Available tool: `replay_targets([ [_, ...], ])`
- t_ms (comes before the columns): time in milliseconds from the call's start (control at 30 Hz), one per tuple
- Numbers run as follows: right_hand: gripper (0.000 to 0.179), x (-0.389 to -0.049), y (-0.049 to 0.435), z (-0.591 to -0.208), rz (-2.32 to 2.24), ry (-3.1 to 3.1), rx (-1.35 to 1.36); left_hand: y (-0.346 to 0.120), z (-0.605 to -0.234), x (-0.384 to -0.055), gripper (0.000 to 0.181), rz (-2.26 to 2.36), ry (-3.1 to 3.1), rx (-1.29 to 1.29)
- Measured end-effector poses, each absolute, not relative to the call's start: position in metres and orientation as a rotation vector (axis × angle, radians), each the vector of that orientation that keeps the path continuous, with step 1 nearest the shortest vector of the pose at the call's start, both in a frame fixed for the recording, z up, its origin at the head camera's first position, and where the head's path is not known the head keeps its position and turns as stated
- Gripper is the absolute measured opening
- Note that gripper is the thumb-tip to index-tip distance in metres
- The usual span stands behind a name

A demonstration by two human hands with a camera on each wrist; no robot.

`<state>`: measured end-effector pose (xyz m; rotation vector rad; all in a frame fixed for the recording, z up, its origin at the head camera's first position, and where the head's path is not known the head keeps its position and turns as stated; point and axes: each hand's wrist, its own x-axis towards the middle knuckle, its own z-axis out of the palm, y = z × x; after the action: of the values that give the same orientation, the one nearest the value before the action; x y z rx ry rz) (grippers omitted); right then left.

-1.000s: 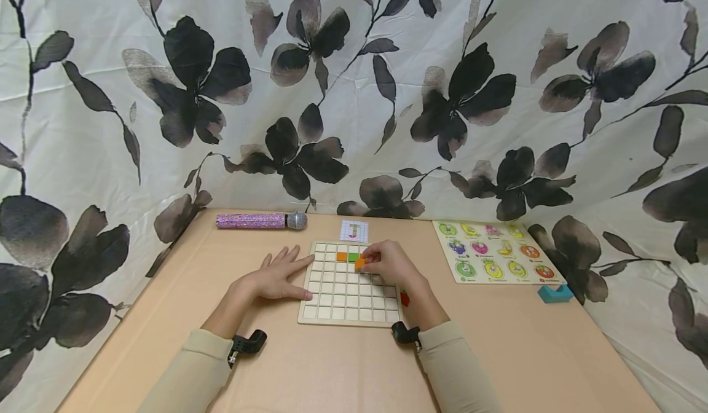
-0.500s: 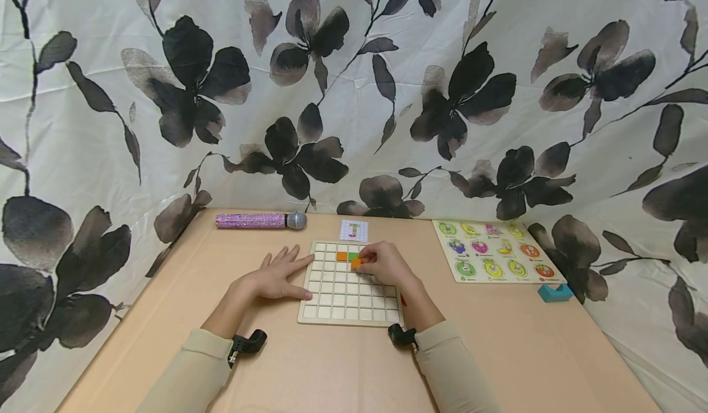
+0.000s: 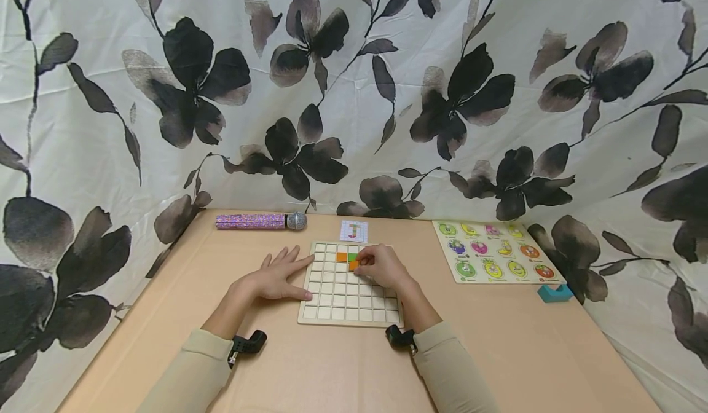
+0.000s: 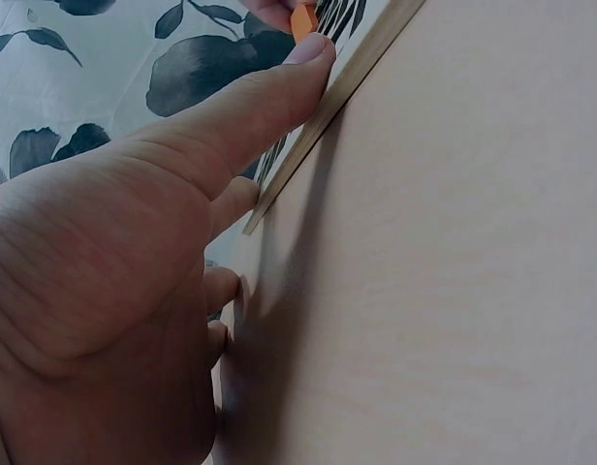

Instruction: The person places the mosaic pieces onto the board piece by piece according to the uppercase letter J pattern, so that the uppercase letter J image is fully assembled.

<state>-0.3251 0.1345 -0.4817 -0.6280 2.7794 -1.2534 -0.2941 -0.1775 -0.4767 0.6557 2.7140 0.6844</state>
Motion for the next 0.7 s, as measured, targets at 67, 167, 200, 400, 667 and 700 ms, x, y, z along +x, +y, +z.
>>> replay_targets([
  [67,0.019,-0.3249,0.1342,-0.4819,-1.250,2.772,-0.623,-0.1777,-0.4767,-0.2941,0.099,0.678,2.717,0.655],
  [167,0.018,-0.3247,0.1339,-0.4821,-1.242,2.771,-0.628,-0.1774,-0.4765,-0.2940,0.099,0.682,2.716,0.654],
  [200,0.018,-0.3247,0.1338,-0.4820,-1.241,2.770,-0.630,-0.1773,-0.4764,-0.2939,0.099,0.683,2.714,0.653],
  [400,0.018,-0.3248,0.1337,-0.4817,-1.228,2.770,-0.626,-0.1766,-0.4761,-0.2935,0.099,0.692,2.709,0.646],
  [667,0.019,-0.3259,0.1338,-0.4829,-1.199,2.778,-0.645,-0.1772,-0.4763,-0.2936,0.100,0.692,2.711,0.648],
  [700,0.019,-0.3260,0.1338,-0.4830,-1.194,2.782,-0.649,-0.1773,-0.4762,-0.2936,0.100,0.692,2.711,0.648],
])
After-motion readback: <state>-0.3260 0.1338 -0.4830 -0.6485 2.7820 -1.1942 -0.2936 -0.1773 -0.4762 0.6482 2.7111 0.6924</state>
